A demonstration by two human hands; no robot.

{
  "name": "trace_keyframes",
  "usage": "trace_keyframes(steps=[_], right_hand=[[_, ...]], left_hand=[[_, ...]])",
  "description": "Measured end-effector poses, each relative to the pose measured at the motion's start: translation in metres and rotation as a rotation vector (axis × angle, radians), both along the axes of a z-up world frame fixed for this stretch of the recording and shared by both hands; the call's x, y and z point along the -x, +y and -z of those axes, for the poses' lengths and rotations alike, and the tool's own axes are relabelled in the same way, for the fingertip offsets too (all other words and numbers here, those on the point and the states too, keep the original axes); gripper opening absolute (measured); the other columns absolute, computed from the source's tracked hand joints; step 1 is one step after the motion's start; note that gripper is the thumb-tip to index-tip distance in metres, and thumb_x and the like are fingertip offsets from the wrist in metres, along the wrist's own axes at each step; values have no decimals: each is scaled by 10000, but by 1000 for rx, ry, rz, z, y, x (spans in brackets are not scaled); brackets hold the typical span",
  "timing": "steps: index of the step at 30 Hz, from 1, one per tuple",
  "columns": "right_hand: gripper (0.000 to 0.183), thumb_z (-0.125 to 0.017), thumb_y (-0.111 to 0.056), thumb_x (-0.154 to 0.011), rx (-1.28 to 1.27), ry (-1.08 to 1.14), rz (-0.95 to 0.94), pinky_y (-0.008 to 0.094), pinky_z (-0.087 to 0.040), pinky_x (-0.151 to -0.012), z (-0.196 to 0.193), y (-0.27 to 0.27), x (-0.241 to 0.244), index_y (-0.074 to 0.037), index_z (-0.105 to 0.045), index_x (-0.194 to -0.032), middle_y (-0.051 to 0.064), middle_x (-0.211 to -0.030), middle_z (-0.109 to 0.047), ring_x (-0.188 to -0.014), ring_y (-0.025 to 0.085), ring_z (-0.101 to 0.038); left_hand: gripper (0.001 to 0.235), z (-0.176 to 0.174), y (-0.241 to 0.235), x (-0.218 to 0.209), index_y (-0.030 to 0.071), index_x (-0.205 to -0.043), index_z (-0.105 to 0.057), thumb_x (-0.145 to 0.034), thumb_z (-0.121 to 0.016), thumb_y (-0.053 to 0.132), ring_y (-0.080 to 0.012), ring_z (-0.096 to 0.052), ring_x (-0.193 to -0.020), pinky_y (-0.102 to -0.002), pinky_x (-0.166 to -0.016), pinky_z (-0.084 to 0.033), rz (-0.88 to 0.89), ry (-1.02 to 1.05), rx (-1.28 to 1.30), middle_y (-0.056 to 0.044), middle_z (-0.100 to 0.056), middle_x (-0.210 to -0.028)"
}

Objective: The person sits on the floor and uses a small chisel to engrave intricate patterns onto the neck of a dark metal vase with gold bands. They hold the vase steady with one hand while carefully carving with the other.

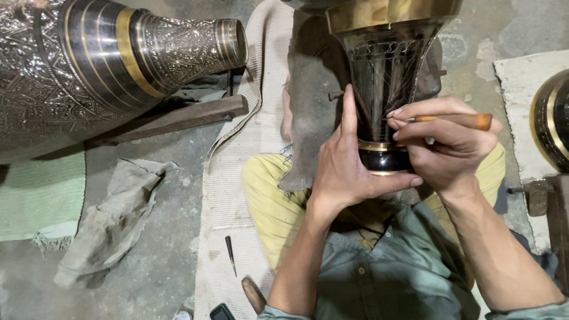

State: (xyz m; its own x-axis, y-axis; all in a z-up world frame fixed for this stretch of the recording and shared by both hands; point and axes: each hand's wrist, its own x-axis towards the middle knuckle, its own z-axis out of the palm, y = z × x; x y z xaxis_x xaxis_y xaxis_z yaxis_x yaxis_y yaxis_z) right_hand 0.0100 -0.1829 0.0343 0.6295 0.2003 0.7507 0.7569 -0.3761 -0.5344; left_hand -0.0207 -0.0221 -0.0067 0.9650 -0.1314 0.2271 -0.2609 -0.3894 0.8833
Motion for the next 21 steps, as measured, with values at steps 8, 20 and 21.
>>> trace_keyframes(steps=[8, 20, 21], right_hand=[[175, -683, 183, -767, 117, 1, -63, 283, -623, -737, -2, -8, -1, 30, -739, -830, 153, -954, -737, -821, 210, -735], [144, -675, 164, -735, 160, -21, -99, 317, -616, -703, 1, -14, -5, 30, -718, -768, 147, -875, -722, -788, 230, -729], [147, -669, 157, -738, 158, -7, -117, 315, -619, -708, 4, -18, -6, 23, -719, -771, 142, -879, -723, -787, 228, -731]], left_hand=[[1577, 3, -1, -1, -61, -1697, -7, -605, -822, 734, -410, -701, -1245, -419, -1069, -571, -8, -27, -27, -283, -651, -1404], [1554, 0, 1, 0, -54, -1701, -12, -613, -825, 702, -405, -696, -1267, -420, -1087, -566, 11, 6, 12, -272, -659, -1411], [1553, 0, 1, 0, -51, -1704, -10, -617, -832, 692, -408, -691, -1277, -422, -1094, -562, 12, 2, 14, -270, -657, -1416]])
